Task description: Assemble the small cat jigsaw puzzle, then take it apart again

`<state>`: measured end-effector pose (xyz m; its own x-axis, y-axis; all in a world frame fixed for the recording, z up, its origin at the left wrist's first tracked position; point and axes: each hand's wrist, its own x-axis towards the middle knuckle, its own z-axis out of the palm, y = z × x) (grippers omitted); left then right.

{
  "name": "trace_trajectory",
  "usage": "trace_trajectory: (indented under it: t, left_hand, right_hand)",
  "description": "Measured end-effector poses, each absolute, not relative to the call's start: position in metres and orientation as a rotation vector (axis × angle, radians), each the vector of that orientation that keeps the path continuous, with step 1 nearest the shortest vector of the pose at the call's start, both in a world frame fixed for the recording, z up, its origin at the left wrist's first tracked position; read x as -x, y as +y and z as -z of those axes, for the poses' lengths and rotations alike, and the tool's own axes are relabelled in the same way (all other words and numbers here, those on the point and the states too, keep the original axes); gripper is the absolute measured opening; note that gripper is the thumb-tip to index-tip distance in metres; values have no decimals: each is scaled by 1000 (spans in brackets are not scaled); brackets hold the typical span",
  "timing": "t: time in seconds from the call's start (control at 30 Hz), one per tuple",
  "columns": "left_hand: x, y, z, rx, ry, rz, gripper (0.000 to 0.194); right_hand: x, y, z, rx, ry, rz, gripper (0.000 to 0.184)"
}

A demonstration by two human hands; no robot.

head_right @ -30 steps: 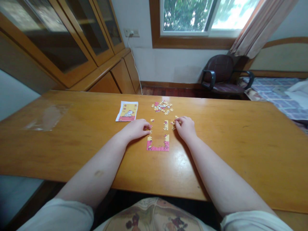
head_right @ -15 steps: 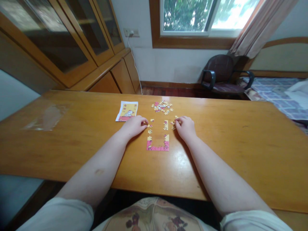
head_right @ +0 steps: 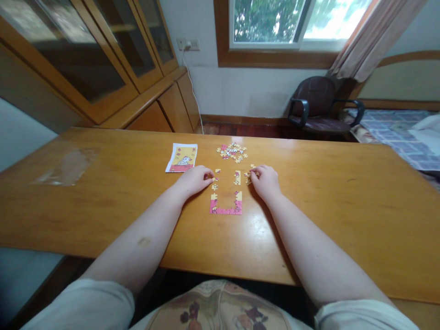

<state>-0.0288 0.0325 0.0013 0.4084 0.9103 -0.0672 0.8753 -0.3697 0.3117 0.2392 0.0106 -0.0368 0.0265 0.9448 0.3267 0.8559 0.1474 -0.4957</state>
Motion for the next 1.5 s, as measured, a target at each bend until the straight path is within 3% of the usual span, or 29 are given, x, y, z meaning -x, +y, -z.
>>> trace_trajectory:
  t: [0.43,1.13,1.5]
  left_hand:
    - [42,42,-5,-2249,1779,-271,20]
    - [26,34,5,-2341,1511,-246,17]
    - [23,31,3,-2449,1542,-282,36]
  right_hand:
    - [-239,10,36,1729,-1829,-190,22]
    - [-239,10,36,1733,-1827,-198,22]
    - [-241,11,39,1732,-1837,-183,23]
